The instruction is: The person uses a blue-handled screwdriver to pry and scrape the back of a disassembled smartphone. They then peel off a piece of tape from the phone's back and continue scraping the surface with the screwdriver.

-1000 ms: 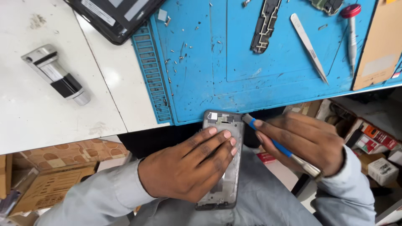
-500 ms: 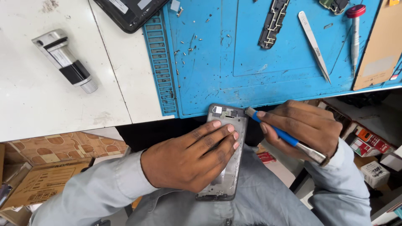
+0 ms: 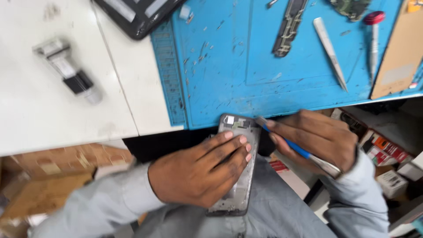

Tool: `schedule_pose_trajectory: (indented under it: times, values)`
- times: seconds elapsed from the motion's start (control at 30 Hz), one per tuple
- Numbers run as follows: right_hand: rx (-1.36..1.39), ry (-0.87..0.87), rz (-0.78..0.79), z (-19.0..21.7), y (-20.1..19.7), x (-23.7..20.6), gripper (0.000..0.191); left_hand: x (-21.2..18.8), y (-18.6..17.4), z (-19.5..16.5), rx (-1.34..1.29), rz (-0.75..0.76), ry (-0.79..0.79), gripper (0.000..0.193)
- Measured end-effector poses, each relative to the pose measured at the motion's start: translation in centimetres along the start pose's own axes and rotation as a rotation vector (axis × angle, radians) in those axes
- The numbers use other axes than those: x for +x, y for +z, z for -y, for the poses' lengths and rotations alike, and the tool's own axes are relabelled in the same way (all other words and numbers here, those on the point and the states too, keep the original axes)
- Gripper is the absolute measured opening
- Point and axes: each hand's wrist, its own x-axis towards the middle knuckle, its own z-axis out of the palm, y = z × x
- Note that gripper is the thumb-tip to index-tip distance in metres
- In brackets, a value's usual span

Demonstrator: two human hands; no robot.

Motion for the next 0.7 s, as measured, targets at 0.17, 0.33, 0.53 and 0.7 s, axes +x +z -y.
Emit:
schedule_pose_trajectory:
  times: [0.17,0.33,0.53,0.7]
  values:
    - [0.167,-0.113,-0.089,-2.3,0.7,-1.1,0.019,-0.6,0.2,-0.3,-0.072,0.015,-0.014,0.039]
    - [0.260,0.106,-0.289,-4.5,-1.0,-3.0,0.009,-1.2,0.6,-0.4,-0.124,0.003,-0.060,0.039]
    - [0.172,0.003,-0.060,-3.6,0.0,-1.7,0.005,-0.9,0.4,0.5,-0.161,0.051,-0.048,0.042]
    - [0.148,-0.043,0.039,-3.4,0.5,0.5,0.014,-0.9,0.8,0.8,-0.158,0.036,-0.089,0.034]
